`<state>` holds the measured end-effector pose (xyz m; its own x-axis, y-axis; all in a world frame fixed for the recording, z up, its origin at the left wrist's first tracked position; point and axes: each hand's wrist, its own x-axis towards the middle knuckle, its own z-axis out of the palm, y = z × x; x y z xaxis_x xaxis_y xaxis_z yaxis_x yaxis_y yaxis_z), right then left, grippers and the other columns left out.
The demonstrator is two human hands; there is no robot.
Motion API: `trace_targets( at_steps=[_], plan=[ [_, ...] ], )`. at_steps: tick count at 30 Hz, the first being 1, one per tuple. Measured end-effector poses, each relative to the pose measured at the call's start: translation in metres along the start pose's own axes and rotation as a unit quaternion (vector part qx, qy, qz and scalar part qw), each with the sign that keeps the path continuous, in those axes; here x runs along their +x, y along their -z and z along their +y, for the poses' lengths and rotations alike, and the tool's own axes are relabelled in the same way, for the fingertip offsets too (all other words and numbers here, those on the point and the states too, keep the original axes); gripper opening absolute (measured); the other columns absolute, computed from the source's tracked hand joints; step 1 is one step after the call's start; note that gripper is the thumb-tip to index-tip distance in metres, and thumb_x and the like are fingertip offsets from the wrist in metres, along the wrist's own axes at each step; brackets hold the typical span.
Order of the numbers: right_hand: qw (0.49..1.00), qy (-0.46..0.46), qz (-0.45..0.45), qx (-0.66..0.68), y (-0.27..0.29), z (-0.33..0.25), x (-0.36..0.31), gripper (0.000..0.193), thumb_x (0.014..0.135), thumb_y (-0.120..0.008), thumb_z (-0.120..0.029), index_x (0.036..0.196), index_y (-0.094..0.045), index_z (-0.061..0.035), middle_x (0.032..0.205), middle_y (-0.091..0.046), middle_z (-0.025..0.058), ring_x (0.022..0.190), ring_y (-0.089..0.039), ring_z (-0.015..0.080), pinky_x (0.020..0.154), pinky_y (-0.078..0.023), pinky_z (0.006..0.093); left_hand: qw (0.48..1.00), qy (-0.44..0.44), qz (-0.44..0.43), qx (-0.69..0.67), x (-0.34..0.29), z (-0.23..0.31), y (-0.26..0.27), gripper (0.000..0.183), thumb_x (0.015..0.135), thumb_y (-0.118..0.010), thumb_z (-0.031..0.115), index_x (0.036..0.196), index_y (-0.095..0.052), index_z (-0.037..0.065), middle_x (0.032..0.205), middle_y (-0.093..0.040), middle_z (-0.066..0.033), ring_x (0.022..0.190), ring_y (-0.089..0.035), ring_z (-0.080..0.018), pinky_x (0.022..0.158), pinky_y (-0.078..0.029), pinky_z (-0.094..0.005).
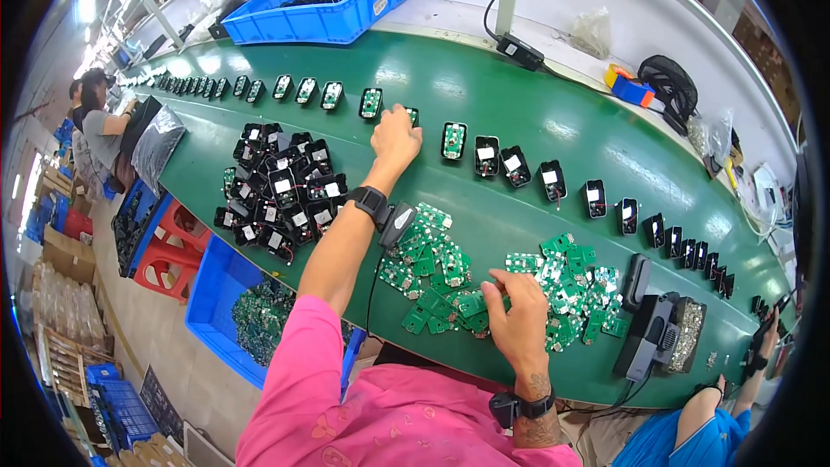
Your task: The person assembles electronic devices by hand, picking up a circuit board and a plastic housing, fitting the board into the housing, and pressing them together. The person then places the assembled unit onto the green workbench and repeats the process.
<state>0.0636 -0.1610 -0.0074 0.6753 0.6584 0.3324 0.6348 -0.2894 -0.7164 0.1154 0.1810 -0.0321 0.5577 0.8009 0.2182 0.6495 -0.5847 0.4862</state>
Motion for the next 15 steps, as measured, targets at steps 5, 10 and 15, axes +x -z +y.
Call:
trace_targets(
  at_steps=[5, 10, 15],
  plan=[
    [1.000, -0.002, 0.003, -0.009, 0.001, 0.004, 0.000, 0.017, 0.086, -0.071, -0.007, 0.101, -0.068, 0.0009, 0.079, -0.064, 0.0115, 0.074, -0.060, 0.0266, 0.069, -0.048, 0.0379, 0.999, -0.021, -0.027, -0.030, 0.004, -0.006, -0.004, 0.053, 0.077, -0.082, 0.035, 0.109, -0.060, -0.001, 0.110, -0.062, -0.0249, 0.105, -0.062, -0.0444, 0.087, -0.051, -0.0508],
    [1.000, -0.009, -0.008, 0.000, -0.004, 0.005, -0.003, 0.017, 0.086, -0.071, -0.007, 0.100, -0.068, 0.0008, 0.080, -0.065, 0.0120, 0.074, -0.061, 0.0262, 0.068, -0.049, 0.0371, 0.999, 0.002, -0.043, 0.009, 0.010, -0.009, 0.001, 0.053, 0.074, -0.084, 0.036, 0.106, -0.063, -0.001, 0.097, -0.069, -0.0232, 0.095, -0.066, -0.0434, 0.080, -0.053, -0.0502],
    [1.000, -0.009, 0.009, 0.001, -0.001, 0.005, -0.001, 0.017, 0.086, -0.071, -0.007, 0.100, -0.068, 0.0013, 0.081, -0.065, 0.0125, 0.073, -0.062, 0.0263, 0.068, -0.049, 0.0364, 0.959, -0.109, 0.065, -0.254, -0.018, 0.005, 0.033, 0.046, 0.076, -0.083, 0.021, 0.114, -0.064, 0.002, 0.108, -0.070, -0.0196, 0.093, -0.071, -0.0375, 0.080, -0.057, -0.0451]
  ],
)
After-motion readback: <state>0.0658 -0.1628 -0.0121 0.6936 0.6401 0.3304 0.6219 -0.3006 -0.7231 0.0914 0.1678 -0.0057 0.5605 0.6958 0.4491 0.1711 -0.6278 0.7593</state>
